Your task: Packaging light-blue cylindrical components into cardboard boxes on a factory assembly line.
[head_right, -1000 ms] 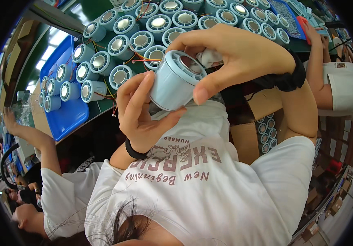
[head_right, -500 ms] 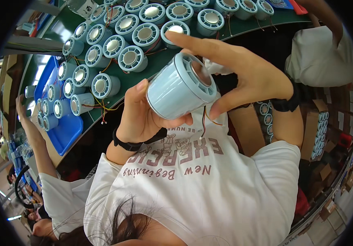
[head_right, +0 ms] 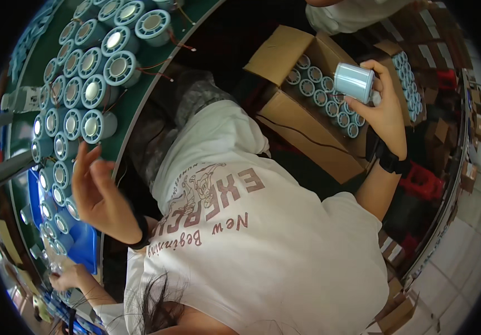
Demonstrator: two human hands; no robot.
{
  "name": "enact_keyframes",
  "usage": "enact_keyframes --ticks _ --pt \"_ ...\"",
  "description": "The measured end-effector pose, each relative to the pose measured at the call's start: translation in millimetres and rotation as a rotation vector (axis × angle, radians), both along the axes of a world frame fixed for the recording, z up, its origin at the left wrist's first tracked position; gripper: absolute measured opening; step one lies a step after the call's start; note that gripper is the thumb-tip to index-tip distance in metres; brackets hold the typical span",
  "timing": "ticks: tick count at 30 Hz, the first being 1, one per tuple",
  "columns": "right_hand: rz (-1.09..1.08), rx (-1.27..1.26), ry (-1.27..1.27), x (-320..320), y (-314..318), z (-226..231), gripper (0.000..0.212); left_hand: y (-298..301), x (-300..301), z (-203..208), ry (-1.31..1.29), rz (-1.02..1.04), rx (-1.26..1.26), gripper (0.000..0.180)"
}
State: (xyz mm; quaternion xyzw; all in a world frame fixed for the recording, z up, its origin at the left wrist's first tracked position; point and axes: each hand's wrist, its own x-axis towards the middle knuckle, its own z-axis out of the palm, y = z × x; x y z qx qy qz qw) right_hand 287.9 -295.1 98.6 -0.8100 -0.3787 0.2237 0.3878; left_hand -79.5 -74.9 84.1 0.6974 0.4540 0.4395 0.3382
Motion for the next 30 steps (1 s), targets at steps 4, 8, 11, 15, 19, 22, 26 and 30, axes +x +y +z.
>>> enact_keyframes --ticks 4,8,11,15,19,22,26,30 --pt "-0.288 -0.392 -0.180 66.3 -107.4 -74.1 0.065 19.7 -22.1 -3.1 0.184 0.374 0.112 0.035" --pt "-0.138 -0.572 -0.162 85.3 -115.8 -123.2 0.063 21.9 -36.6 -23.2 0.708 0.458 0.064 0.048" --pt "0.093 -0.388 -0.146 69.2 -68.0 -148.6 0.062 24.1 -32.5 -37.1 0.795 0.460 0.271 0.058" --pt "0.416 -0.407 -0.246 61.2 7.2 -171.5 0.056 32.5 -39.1 -42.6 0.893 0.471 0.263 0.065" --pt "0.654 -0.556 -0.521 68.0 32.6 -211.6 0.044 33.7 -37.7 -52.0 0.801 0.499 0.264 0.071" --pt "0.709 -0.588 -0.636 66.0 39.3 -238.7 0.041 27.3 -29.8 -41.7 0.699 0.574 0.079 0.075" --pt "0.620 -0.583 -0.660 60.9 41.2 -265.4 0.042 10.9 -24.2 -22.5 0.573 0.615 0.017 0.079" --pt "0.512 -0.627 -0.600 61.5 40.8 -264.9 0.047 2.4 -19.5 -12.6 0.223 0.370 0.045 0.080"
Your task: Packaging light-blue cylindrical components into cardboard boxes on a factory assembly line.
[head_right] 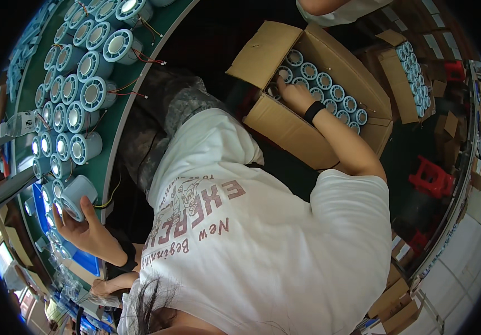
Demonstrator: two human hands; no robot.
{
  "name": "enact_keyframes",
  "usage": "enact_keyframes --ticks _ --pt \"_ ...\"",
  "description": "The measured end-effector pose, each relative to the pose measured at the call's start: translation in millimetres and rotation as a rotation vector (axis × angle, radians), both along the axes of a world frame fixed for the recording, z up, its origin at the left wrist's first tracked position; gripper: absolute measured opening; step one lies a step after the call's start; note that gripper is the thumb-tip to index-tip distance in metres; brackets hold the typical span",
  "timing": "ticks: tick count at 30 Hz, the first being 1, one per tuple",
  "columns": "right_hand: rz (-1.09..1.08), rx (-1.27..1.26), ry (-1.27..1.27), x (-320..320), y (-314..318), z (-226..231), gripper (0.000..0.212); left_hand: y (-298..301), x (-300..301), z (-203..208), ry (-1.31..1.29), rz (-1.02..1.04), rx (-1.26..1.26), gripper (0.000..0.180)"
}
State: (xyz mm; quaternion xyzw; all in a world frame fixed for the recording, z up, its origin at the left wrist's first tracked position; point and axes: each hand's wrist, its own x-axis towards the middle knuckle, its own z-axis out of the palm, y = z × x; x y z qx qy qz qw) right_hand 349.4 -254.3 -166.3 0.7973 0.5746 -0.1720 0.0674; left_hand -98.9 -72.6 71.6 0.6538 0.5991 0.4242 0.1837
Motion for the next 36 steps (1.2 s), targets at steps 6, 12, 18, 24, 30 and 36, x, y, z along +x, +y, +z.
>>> enact_keyframes --ticks 6,12,18,24,30,36 --pt "-0.071 0.390 0.191 -10.7 14.6 98.5 0.046 14.5 36.5 1.9 -0.736 -0.736 -0.549 0.082" --pt "0.175 0.736 0.495 -108.6 55.0 225.7 0.054 37.1 62.6 -10.6 -0.898 -1.067 -0.993 0.077" --pt "0.248 0.786 0.791 -173.9 92.6 237.5 0.079 29.4 83.3 -16.1 -1.208 -1.143 -1.099 0.080" --pt "0.229 0.945 0.780 -185.8 106.4 249.5 0.075 34.0 81.9 -24.5 -1.284 -1.025 -1.040 0.073" --pt "0.335 1.026 0.515 -184.9 114.0 247.5 0.077 34.5 78.0 -25.1 -0.943 -1.247 -0.729 0.078" --pt "0.392 0.976 0.511 -185.0 110.8 246.5 0.082 33.6 77.8 -20.1 -0.770 -1.184 -0.793 0.082"
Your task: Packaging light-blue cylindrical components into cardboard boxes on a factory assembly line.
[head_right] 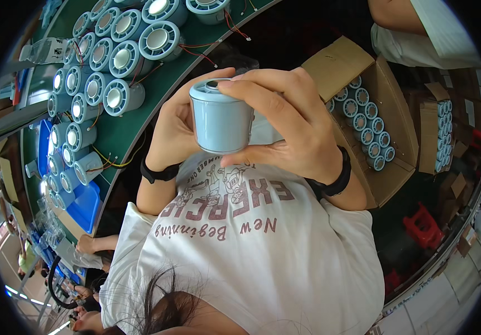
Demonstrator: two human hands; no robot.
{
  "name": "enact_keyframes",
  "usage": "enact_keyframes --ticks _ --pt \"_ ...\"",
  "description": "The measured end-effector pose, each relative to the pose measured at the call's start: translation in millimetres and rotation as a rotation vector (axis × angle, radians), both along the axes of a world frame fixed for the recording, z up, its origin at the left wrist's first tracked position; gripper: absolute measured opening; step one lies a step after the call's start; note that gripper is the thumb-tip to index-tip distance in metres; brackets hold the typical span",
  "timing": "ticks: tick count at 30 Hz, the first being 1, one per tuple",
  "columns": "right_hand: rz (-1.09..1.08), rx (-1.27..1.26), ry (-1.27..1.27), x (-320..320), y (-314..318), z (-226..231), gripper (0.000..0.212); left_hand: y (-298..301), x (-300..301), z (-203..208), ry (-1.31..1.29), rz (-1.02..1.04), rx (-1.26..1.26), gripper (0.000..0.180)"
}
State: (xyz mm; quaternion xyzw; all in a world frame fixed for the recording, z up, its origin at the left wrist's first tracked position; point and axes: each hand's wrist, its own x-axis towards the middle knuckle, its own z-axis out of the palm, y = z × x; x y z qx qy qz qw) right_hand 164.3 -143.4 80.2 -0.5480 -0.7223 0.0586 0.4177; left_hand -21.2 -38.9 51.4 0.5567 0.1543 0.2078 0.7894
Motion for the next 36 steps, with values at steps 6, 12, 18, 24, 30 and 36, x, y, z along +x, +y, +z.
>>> enact_keyframes --ticks 6,12,18,24,30,36 --pt "0.059 -0.166 0.198 15.5 -1.0 0.8 0.070 -3.3 0.4 -4.0 -0.002 0.160 0.159 0.075" --pt "0.063 -0.620 0.547 12.7 -6.7 -4.2 0.082 -2.8 -2.5 7.0 0.077 0.135 0.594 0.073" --pt "0.179 -0.605 0.801 30.3 -15.1 -21.7 0.063 -6.7 7.0 9.1 0.075 0.128 0.552 0.074" --pt "-0.113 -0.642 0.697 103.9 -72.3 -25.6 0.062 -7.1 13.8 -3.1 -0.083 0.154 0.647 0.062" --pt "-0.580 -0.816 0.098 170.9 -147.9 -111.5 0.052 0.4 10.7 -9.9 -0.091 0.298 0.436 0.046" --pt "-0.374 -0.888 -0.013 185.3 -155.6 -173.1 0.051 6.9 13.0 -12.4 -0.096 0.335 0.406 0.031"
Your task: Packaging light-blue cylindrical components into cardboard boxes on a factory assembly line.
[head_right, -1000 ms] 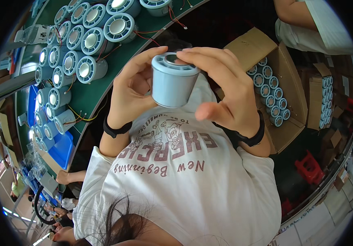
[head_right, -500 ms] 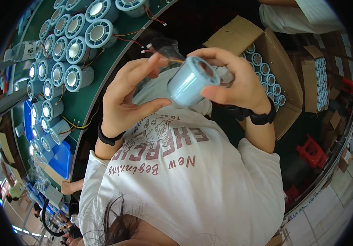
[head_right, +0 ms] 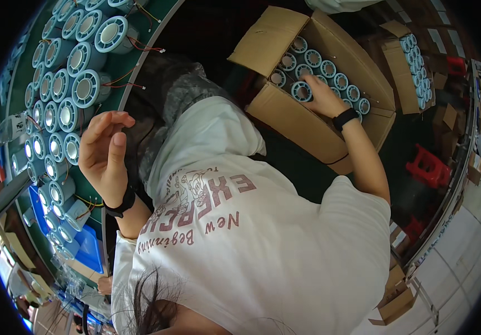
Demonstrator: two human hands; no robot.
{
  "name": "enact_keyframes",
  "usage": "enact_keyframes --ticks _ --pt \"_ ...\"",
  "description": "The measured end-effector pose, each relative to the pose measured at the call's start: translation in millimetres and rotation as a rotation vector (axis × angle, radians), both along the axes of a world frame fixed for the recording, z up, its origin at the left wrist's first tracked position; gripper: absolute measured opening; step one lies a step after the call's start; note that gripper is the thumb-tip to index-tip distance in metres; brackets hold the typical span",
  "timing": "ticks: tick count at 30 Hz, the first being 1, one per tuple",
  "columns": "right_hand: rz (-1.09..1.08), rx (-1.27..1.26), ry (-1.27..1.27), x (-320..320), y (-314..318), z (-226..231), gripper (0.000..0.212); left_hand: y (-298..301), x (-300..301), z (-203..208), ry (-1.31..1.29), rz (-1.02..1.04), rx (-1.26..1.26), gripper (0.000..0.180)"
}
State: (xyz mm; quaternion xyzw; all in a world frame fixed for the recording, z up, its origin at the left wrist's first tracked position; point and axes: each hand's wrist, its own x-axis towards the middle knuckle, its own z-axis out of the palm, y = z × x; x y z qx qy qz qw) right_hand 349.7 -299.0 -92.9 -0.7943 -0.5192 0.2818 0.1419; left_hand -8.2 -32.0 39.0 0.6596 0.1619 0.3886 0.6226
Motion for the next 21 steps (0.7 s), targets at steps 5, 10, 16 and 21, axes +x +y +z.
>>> enact_keyframes --ticks 5,10,16,21 --pt "0.275 0.069 -0.240 8.5 -2.1 -42.7 0.054 1.0 -8.9 5.2 0.073 0.032 -0.015 0.025" --pt "0.212 0.055 -0.191 -9.7 19.0 -16.2 0.054 2.2 -40.1 20.2 0.052 0.136 0.020 0.021" --pt "-0.054 0.279 -0.125 -84.4 77.4 151.5 0.027 -1.0 -84.9 58.3 0.091 0.188 0.045 0.024" --pt "0.039 0.380 0.048 -166.1 154.4 284.6 0.027 -13.1 -116.2 67.1 0.035 0.265 0.125 0.028"
